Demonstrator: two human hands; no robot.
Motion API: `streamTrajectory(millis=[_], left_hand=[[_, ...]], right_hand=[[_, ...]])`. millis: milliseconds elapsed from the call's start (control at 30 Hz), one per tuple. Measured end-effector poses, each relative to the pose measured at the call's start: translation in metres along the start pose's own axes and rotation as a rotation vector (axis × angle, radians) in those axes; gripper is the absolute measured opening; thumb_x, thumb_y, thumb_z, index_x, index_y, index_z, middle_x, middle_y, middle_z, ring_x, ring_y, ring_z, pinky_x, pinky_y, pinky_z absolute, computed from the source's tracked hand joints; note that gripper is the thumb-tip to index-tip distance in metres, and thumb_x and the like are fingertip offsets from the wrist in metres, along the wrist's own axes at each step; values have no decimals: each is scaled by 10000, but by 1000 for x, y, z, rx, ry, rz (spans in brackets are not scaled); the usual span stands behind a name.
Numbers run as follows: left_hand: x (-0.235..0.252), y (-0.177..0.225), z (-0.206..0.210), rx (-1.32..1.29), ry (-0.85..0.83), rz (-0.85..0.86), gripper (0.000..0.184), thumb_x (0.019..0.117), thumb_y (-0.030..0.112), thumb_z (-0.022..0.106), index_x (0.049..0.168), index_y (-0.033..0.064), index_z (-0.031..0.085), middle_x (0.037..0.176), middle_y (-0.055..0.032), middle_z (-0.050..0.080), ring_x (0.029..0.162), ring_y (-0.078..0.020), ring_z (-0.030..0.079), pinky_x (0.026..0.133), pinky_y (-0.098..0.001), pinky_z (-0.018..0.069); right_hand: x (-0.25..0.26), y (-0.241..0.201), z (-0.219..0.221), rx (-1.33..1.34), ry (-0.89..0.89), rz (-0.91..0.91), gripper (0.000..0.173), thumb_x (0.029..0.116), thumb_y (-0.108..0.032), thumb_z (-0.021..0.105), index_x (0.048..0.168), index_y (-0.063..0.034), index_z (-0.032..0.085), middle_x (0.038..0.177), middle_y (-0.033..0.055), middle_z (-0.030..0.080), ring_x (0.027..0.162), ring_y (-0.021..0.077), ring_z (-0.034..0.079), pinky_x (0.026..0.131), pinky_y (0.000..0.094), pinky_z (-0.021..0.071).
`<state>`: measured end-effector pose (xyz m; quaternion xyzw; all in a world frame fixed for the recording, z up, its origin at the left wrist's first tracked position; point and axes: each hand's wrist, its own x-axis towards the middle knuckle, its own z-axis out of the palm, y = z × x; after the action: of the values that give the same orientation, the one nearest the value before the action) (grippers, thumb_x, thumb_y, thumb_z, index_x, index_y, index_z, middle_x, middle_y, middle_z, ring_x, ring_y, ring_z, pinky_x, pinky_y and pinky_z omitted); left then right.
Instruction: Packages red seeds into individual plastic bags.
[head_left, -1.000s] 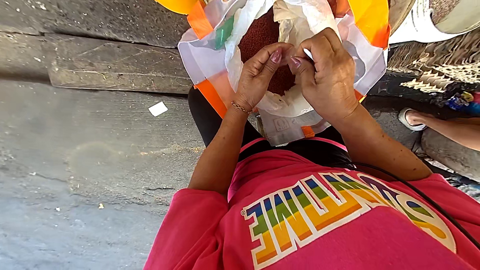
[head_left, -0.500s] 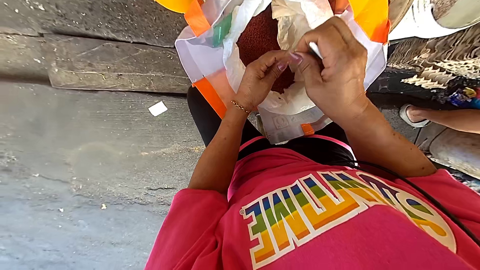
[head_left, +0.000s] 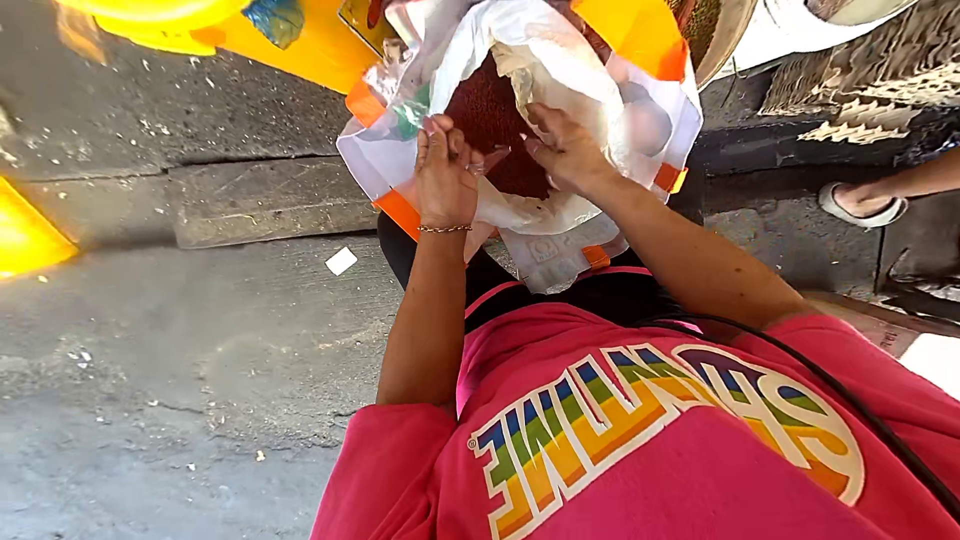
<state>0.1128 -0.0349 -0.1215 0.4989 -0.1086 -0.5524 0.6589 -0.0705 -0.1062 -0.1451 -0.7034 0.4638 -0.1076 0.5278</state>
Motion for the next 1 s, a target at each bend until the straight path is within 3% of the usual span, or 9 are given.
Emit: streamTrajectory(millis=[100, 200, 333, 400, 433, 600, 700, 833, 1000], left_hand=[[-6, 10, 6, -45, -31, 34, 358, 1140, 252, 214, 941, 190, 505, 595, 104, 446, 470, -11, 402, 464, -155, 369], [-17, 20, 16, -46, -91, 48, 370, 1141, 253, 192, 936, 185, 493, 574, 108, 419, 441, -4, 368, 435, -146, 338], [-34, 30, 29, -45, -190, 78, 371, 1139, 248, 179, 934, 184, 482, 554, 112, 395, 425, 1, 346, 422, -148, 321], [-43, 34, 34, -28, -218, 92, 370, 1138, 244, 178, 936, 182, 481, 551, 114, 392, 425, 1, 345, 421, -147, 316], [-47, 35, 36, -5, -224, 102, 372, 1138, 247, 176, 935, 186, 481, 551, 117, 387, 425, 2, 343, 421, -147, 316], [-63, 32, 49, 46, -212, 188, 382, 1136, 270, 189, 928, 208, 502, 575, 122, 423, 448, 1, 375, 441, -150, 343], [-75, 29, 61, 43, -183, 206, 365, 1139, 281, 208, 946, 199, 506, 568, 115, 410, 427, 0, 362, 422, -144, 335], [-90, 33, 70, 41, -200, 215, 357, 1140, 278, 219, 947, 195, 508, 559, 112, 402, 420, 0, 356, 420, -144, 332], [-100, 47, 74, -1, -228, 261, 380, 1139, 300, 217, 952, 189, 529, 566, 106, 431, 436, -7, 389, 438, -154, 363]], right_hand=[[-10, -9, -2, -57, -39, -152, 601, 968, -83, 640, 1525, 11, 436, 1564, 215, 448, 1442, 314, 456, 1193, 452, 375], [-24, -20, -3, -31, -82, -285, 738, 902, -92, 735, 1549, 17, 396, 1595, 221, 406, 1477, 309, 414, 1206, 436, 363], [-47, -39, -12, 247, -106, -230, 705, 920, -63, 720, 1547, -21, 401, 1481, 200, 519, 1128, 228, 674, 934, 355, 581], [-62, -47, -18, 458, -170, -170, 630, 951, -36, 680, 1521, -35, 412, 1366, 173, 604, 972, 214, 712, 758, 352, 621], [-69, -50, -21, 552, -191, -163, 568, 960, -16, 655, 1485, -22, 437, 1306, 168, 629, 959, 213, 715, 741, 356, 628], [-93, -54, -21, 623, -160, -198, 172, 1004, 0, 591, 1166, 56, 579, 1037, 148, 683, 859, 190, 724, 761, 360, 634], [-102, -51, -16, 520, -154, -229, 159, 1001, -17, 618, 1146, 47, 609, 1017, 149, 697, 846, 181, 729, 764, 347, 631], [-111, -47, -18, 252, -78, -336, 258, 981, -119, 686, 1207, 2, 660, 1058, 131, 730, 952, 169, 700, 907, 365, 562], [-118, -55, -18, 155, -166, -389, 241, 1058, -149, 558, 1187, -7, 705, 1007, 118, 717, 872, 142, 658, 852, 345, 538]])
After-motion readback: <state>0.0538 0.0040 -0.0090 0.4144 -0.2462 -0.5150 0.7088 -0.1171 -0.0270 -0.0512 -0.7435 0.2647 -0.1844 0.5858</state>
